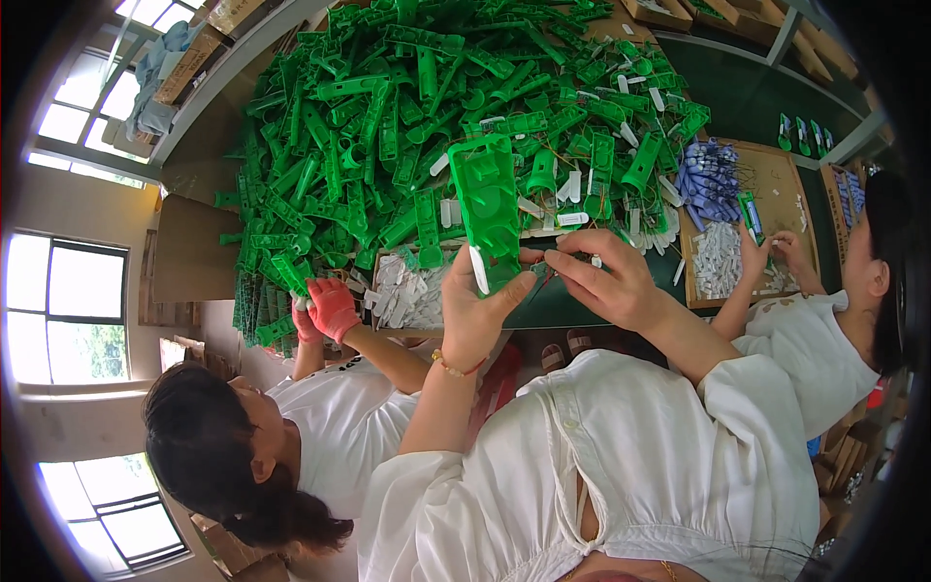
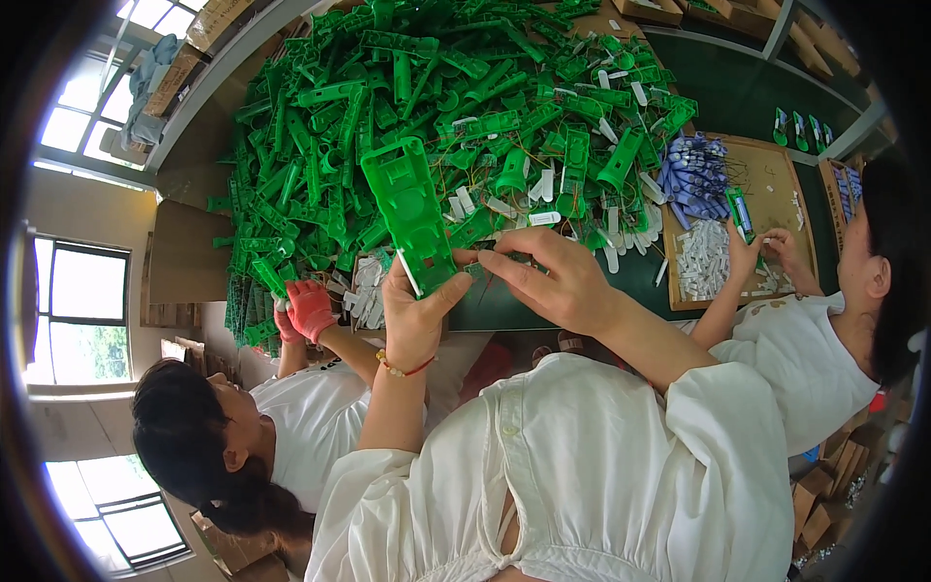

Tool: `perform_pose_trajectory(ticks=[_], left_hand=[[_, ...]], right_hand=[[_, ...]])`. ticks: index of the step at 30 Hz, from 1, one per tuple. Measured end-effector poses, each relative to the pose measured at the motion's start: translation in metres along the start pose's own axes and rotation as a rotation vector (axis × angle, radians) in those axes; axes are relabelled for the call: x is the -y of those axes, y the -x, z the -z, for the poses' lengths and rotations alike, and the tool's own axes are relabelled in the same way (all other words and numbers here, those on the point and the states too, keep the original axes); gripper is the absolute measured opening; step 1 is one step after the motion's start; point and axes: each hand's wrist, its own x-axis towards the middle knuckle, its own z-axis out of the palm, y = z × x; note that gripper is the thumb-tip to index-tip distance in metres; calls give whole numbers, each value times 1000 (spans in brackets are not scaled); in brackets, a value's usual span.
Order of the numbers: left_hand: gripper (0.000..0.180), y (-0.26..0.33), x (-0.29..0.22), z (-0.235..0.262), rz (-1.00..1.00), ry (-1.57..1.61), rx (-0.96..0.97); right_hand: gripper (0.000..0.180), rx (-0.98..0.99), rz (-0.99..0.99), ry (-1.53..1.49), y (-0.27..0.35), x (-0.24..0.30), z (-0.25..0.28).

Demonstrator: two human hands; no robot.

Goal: Assembling small white parts onto green plastic component housings at a factory workstation.

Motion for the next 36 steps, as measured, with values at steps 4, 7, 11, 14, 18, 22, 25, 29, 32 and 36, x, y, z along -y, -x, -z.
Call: perform_pose_trajectory(ticks=[4,7,11,14,18,22,25,29,32,36], left_hand=[[35,2,1,-5,-108,-65,-100],[35,0,1,-7,-91,-44,-138],[35,-5,0,-4,11,-35,-27],[33,-1,0,-2,-29,-72,33],[32,2,1,-5,-107,-49,-96],[29,3,3,-9,-150,-178,-219],[31,4,8,-1,-301,-544,-239],[36,3,13,11,-122,-178,-178],[32,3,9,15,-30,142,-161],[30,9,13,15,-146,6,-179]], right_hand=[[45,8,-4,52,0,5,-1],[43,17,-10,78,0,5,1],[42,4,62,49,0,-3,4],[44,5,77,58,-4,-3,7],[45,-10,39,87,-3,3,3],[42,54,-17,180,-5,13,0],[40,113,-84,198,-8,19,-3],[40,94,-135,125,-14,17,-3],[39,124,-202,-114,-19,19,-3],[38,95,-167,-42,-21,19,-9]])
